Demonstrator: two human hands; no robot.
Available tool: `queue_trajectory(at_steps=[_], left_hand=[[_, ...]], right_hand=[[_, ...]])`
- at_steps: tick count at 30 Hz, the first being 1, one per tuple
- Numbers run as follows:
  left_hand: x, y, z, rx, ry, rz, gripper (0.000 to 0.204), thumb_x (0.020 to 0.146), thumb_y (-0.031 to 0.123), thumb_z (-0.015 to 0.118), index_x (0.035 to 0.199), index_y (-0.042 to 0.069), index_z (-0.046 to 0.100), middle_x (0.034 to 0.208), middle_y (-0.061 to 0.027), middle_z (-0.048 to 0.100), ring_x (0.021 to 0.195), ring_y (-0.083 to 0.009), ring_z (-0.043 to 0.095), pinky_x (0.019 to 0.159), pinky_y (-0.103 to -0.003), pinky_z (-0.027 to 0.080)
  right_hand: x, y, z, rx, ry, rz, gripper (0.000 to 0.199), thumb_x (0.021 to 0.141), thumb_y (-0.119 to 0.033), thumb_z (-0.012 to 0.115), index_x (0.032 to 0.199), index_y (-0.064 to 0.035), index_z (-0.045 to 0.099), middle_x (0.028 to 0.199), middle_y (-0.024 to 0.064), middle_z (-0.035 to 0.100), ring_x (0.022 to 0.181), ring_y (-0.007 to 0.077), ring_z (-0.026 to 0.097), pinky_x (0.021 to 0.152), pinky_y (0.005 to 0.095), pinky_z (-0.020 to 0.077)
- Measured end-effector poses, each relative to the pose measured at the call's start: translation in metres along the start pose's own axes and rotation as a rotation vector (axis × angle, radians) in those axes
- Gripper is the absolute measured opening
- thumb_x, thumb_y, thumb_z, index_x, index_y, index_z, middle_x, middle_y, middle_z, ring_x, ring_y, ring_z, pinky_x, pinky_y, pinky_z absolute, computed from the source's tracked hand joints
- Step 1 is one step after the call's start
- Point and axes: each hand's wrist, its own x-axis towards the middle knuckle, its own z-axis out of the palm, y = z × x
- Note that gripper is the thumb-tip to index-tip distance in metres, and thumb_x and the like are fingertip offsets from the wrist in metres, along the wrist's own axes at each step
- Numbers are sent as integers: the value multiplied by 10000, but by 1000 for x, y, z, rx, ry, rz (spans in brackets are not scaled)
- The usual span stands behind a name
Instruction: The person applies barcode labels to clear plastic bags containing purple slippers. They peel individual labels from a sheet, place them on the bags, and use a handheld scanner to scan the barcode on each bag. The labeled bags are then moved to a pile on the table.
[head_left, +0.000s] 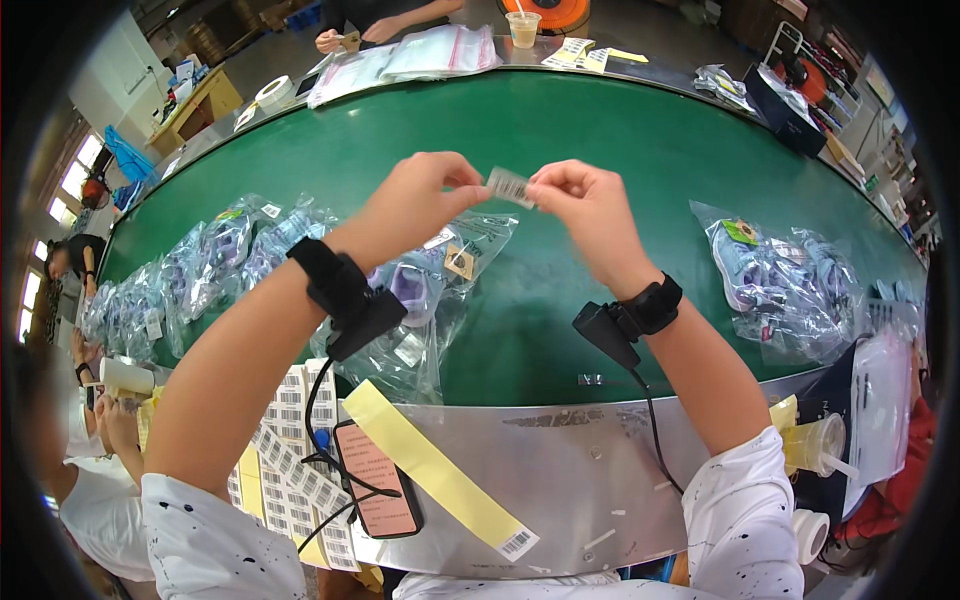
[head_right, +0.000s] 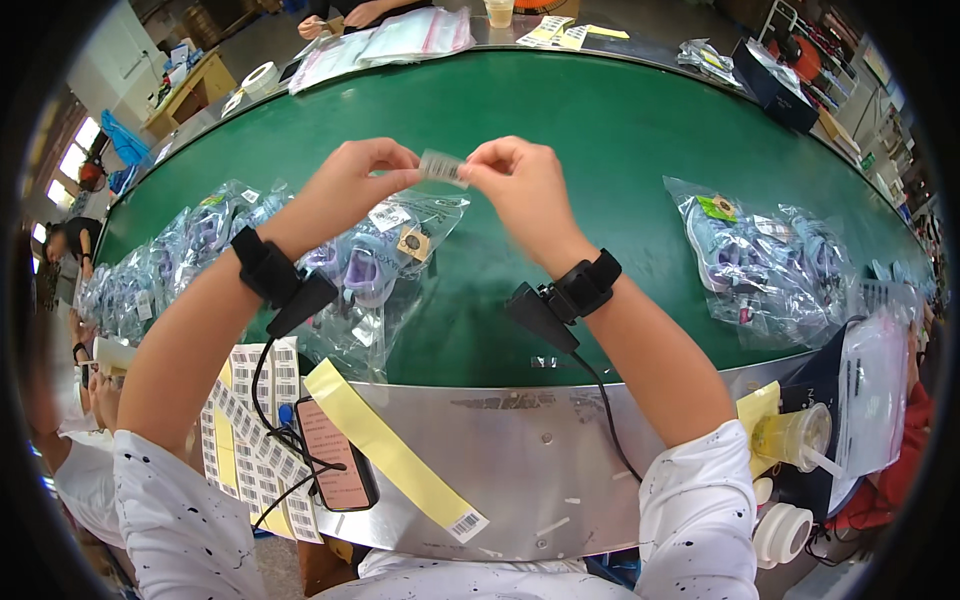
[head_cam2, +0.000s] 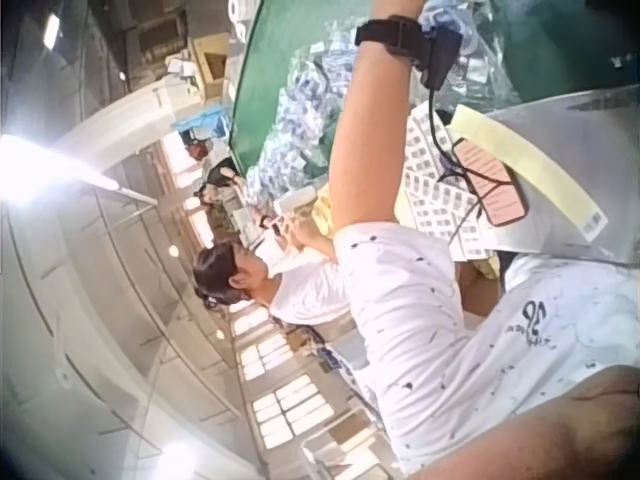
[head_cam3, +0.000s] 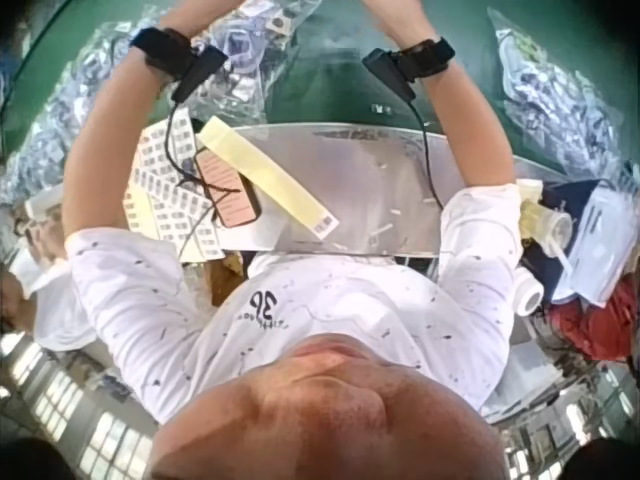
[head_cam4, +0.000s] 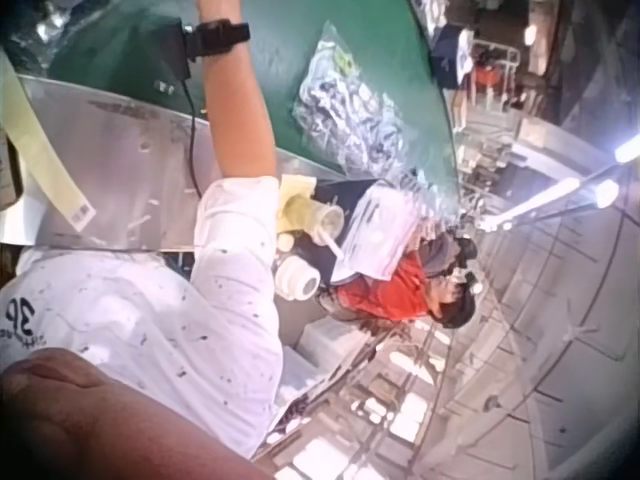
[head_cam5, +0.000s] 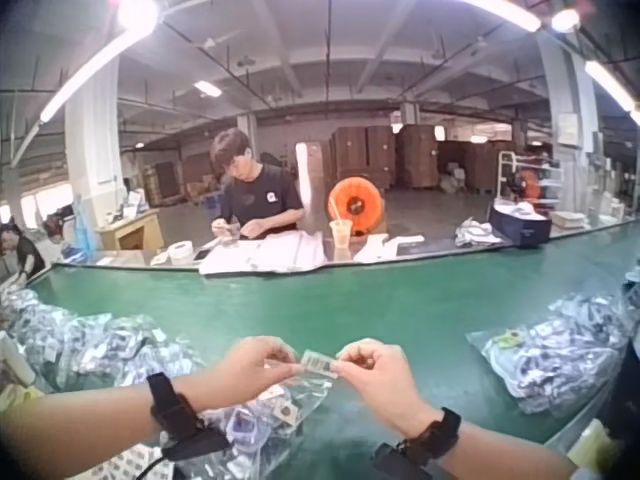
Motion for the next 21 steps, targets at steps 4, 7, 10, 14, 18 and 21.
queue_trajectory(at_steps=[4,7,10,14,18,21], left_hand=[[17,-58,-8,217,55,78,528,781,170,737,1256,60,534,1204,-180,611,1114,-339,596,961,-397,474],[30,-88,1,538,-47,303,530,763,117,735,1255,63,545,1219,-165,612,1098,-352,595,972,-415,468],[60,-101,-5,522,-265,114,289,776,115,713,1047,27,665,1072,-129,686,1029,-323,633,917,-402,483],[83,-104,-8,248,-250,-8,201,872,211,647,840,26,718,803,-68,728,824,-200,686,770,-327,516],[84,-115,-8,162,-250,-13,265,896,237,637,822,-10,701,779,-81,726,770,-178,681,730,-322,512],[81,-118,-2,160,-210,-60,238,895,218,631,805,9,700,743,-63,705,681,-153,607,658,-312,468]], right_hand=[[9,10,-8,51,41,134,124,897,-127,654,888,-4,661,877,31,652,768,88,591,752,249,501],[6,22,-6,105,25,201,130,908,-136,639,881,-9,649,850,26,634,770,89,584,748,251,503],[3,30,-3,94,38,177,134,902,-135,637,870,-5,633,783,19,610,759,89,580,717,248,506],[10,35,-10,9,30,133,133,896,-136,635,866,-7,625,829,35,606,800,100,586,714,263,493],[18,37,0,-194,-28,-96,164,865,-153,657,839,6,623,951,95,606,866,159,592,721,293,478],[22,35,19,-291,-108,-102,181,825,-166,672,811,9,627,1060,145,595,928,254,596,765,347,485]])
